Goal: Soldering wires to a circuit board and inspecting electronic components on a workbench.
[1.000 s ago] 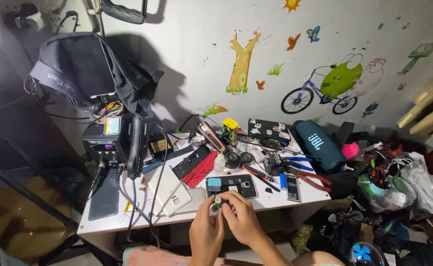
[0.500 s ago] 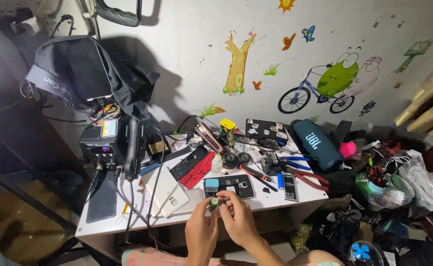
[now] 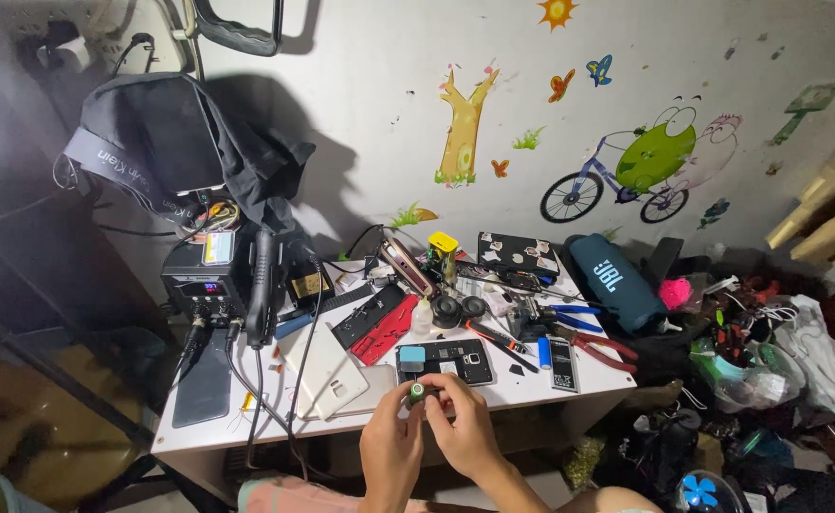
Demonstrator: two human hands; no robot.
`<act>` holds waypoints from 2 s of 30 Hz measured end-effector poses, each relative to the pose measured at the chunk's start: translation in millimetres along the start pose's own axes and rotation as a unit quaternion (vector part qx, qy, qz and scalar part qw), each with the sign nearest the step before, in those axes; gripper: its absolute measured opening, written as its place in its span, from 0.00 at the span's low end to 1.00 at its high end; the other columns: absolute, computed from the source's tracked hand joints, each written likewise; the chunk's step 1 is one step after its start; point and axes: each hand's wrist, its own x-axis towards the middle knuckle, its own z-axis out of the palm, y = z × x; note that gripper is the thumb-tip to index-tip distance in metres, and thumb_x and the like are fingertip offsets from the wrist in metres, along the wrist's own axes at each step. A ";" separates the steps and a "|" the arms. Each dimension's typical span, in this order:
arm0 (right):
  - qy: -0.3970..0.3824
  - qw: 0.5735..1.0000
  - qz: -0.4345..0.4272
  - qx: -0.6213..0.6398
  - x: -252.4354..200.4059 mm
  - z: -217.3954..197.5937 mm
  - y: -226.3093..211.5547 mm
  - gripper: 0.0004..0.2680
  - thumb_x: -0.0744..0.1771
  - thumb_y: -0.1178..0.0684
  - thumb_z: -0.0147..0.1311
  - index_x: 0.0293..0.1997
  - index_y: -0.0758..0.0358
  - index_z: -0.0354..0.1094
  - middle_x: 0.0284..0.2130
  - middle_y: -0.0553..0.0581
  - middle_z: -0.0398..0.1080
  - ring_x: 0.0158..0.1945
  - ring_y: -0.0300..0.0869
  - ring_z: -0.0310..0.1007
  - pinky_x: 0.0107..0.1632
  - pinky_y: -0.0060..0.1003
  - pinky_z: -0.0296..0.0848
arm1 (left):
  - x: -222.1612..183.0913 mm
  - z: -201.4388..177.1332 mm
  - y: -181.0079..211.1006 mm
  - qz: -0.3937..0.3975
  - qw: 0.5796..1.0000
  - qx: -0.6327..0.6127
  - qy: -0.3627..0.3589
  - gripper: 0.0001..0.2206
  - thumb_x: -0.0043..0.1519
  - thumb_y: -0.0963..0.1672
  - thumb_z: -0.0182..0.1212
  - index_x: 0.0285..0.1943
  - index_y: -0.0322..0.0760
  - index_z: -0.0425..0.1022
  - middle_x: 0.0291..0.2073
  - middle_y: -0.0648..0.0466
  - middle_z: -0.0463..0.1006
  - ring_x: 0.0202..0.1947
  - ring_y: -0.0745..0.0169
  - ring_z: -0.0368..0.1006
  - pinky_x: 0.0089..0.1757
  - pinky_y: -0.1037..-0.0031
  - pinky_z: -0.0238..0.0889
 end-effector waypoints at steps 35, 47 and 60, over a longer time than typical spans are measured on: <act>-0.027 0.999 0.008 0.022 0.4 5.2 -16.2 0.14 0.71 0.56 0.59 0.65 0.58 0.80 0.55 0.53 0.86 0.52 0.41 0.89 0.53 0.34 0.89 | -6.8 -5.7 -20.2 0.105 0.990 -0.001 0.093 0.18 0.70 0.44 0.69 0.69 0.46 0.81 0.53 0.60 0.89 0.20 0.67 0.65 0.30 0.74 0.68; 0.053 0.997 -0.053 0.007 36.0 -16.1 -39.3 0.13 0.72 0.55 0.55 0.66 0.57 0.79 0.49 0.50 0.86 0.35 0.36 0.82 0.43 0.33 0.81 | -11.0 -13.1 -10.3 0.163 0.978 -0.014 0.132 0.18 0.72 0.45 0.67 0.71 0.42 0.80 0.54 0.57 0.88 0.20 0.67 0.63 0.33 0.76 0.68; -0.231 0.952 -0.006 -0.199 249.4 109.0 -84.6 0.26 0.74 0.50 0.56 0.87 0.43 0.56 0.54 0.66 0.76 0.55 0.59 0.79 0.56 0.53 0.74 | -50.6 -58.7 -26.2 0.208 0.945 -0.092 0.237 0.20 0.71 0.50 0.64 0.69 0.41 0.82 0.62 0.51 0.87 0.14 0.77 0.62 0.23 0.85 0.64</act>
